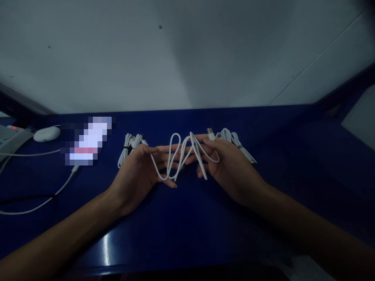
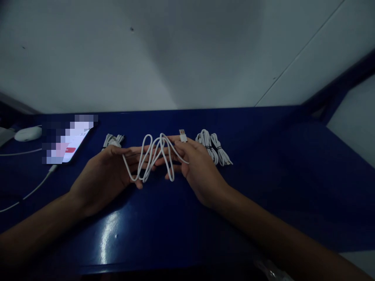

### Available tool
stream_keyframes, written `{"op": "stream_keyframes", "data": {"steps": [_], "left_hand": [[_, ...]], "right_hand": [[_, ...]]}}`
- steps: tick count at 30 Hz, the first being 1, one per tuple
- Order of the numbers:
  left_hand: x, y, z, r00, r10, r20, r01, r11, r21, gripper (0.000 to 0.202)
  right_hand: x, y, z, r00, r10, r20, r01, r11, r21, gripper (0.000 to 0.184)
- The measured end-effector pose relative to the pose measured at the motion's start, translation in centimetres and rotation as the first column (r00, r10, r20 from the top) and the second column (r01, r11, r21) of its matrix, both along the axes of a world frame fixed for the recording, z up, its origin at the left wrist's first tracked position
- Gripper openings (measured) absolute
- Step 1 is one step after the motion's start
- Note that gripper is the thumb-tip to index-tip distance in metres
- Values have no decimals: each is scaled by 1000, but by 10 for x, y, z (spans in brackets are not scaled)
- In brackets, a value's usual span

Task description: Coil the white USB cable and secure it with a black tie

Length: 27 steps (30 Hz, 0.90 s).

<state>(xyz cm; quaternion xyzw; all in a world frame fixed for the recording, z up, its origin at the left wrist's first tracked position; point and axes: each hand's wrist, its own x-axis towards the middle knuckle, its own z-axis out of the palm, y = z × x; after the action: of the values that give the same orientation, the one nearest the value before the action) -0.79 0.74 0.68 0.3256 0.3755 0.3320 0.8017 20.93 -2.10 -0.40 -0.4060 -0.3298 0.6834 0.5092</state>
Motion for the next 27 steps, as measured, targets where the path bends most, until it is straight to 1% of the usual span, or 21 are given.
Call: {"op": "stream_keyframes", "data": {"steps": [3, 6, 10, 12, 15, 18, 23, 25, 27], "left_hand": [[-1, 1, -3, 1000, -24, 8, 24, 1000, 8, 49], [-2, 0, -4, 998, -57, -11, 57, 998, 4, 47], [-1, -1, -1, 989, -138, -54, 140, 989, 42, 47], [0, -1, 0, 987, -152, -56, 155, 987, 48, 44], [2, -1, 1, 984, -141, -108, 146, 988, 42, 32], [3, -1, -1, 975, -113, -193, 127, 990, 58, 31], [2, -2, -6, 972, -36, -231, 60, 994, 97, 31], [1, -2, -5, 974, 3, -226, 20, 995, 99, 28], [2, -2, -5, 976, 40, -212, -20, 995, 94, 26]], "right_hand": [[1, 1, 3, 999, 16, 34, -16, 1000, -6, 29], [2, 2, 7, 993, 45, 108, -42, 999, -24, 32], [4, 2, 12, 968, 30, 249, -39, 999, 32, 37], [4, 1, 14, 945, 10, 327, -35, 997, 69, 37], [4, 0, 16, 918, 2, 396, -53, 992, 117, 38], [4, -1, 14, 902, -1, 432, -72, 986, 153, 38], [8, 1, 7, 813, -113, 572, 22, 986, 163, 37], [9, 2, 6, 803, -124, 583, 36, 986, 161, 36], [9, 2, 5, 818, -112, 564, 40, 990, 138, 34]]}}
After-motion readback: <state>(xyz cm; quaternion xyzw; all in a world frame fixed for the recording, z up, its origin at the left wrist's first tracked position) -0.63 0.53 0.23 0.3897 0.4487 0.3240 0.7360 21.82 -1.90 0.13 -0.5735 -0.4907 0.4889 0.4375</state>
